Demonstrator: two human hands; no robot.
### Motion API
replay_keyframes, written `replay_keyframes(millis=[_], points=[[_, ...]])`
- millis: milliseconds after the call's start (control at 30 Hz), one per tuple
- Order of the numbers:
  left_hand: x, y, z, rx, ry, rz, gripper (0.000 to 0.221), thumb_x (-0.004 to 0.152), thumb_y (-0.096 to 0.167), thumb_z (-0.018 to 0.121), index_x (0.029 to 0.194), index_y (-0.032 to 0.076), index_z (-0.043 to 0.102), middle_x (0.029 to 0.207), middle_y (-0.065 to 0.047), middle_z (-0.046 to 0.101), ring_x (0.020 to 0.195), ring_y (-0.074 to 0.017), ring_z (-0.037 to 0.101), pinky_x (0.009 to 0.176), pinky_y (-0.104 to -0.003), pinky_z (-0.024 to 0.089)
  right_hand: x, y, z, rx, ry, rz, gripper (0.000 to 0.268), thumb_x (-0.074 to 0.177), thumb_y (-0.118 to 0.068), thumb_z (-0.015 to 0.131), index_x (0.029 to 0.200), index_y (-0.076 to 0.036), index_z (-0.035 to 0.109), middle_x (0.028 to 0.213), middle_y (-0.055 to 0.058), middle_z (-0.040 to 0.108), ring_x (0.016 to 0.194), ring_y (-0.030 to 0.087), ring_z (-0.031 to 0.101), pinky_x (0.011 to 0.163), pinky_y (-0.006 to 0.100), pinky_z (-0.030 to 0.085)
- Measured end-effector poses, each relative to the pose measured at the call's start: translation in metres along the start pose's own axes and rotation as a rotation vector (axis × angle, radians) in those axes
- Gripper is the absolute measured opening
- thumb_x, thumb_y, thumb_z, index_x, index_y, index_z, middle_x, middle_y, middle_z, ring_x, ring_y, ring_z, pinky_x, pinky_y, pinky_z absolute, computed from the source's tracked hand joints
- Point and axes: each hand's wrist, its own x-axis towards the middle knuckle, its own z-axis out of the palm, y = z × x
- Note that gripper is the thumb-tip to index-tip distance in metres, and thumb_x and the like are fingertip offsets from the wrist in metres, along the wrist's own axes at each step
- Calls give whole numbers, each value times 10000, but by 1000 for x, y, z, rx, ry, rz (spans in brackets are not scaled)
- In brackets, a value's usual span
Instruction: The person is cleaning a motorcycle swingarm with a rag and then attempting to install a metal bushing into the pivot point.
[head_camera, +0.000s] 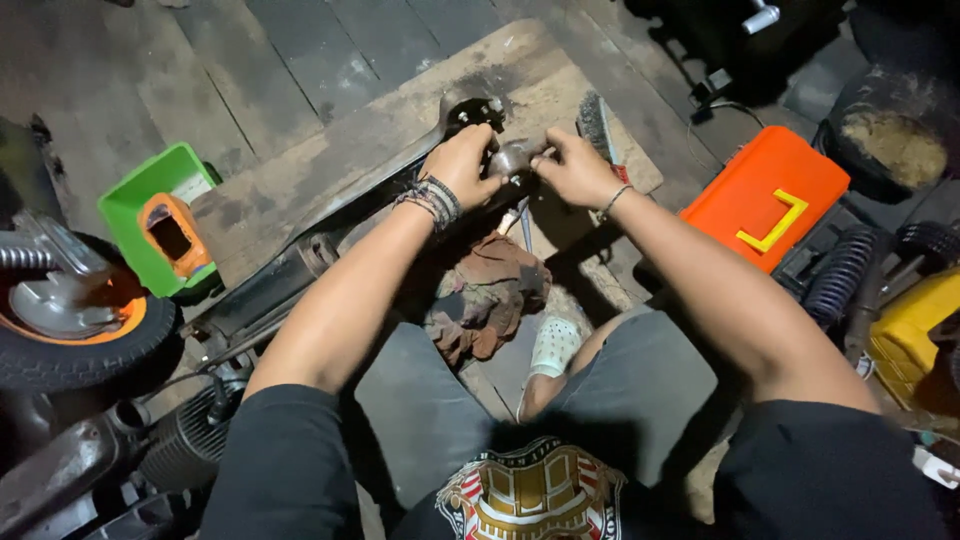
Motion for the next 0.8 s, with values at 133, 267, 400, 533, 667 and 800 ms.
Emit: replay_keyframes(millis=[133,267,400,533,667,800], points=[[-1,0,0,11,9,12,359,821,274,760,1080,173,532,998,-91,589,981,-413,678,834,-543,547,5,2,-3,-27,1,-13,232,940,-288,683,1097,-118,670,938,232,729,986,470,686,808,558,531],[-2,0,2,-2,6,1,342,830,267,740,1085,174,531,998,-88,589,971,-409,681,826,-537,550,12,15,6,122,-26,-2,219,934,-284,679,1094,-135,683,841,158,740,882,340,716,770,454,535],[-2,2,0,-7,6,1,320,846,265,735,1072,168,530,986,-79,578,960,-401,682,822,-531,552,11,10,1,34,-15,-12,257,941,-296,675,1085,-84,658,948,279,711,1004,492,670,799,577,514],[-2,3,-5,-9,0,7,318,855,270,731,1077,162,529,992,-93,590,966,-409,682,840,-542,554,9,11,1,-9,-17,8,243,940,-277,670,1105,-99,652,974,275,708,1039,494,658,816,593,500],[0,-1,1,-2,-8,2,361,832,280,755,1089,168,529,1001,-93,591,970,-407,684,841,-545,558,-2,2,-2,65,-41,-7,222,956,-225,642,1099,-57,660,971,307,709,1034,525,656,841,587,506],[1,2,-3,-11,-6,12,357,850,297,757,1090,157,533,1005,-102,597,973,-412,688,847,-546,559,-7,-4,-5,71,-44,-11,189,968,-255,656,1067,-96,635,887,221,716,940,426,691,789,532,521]])
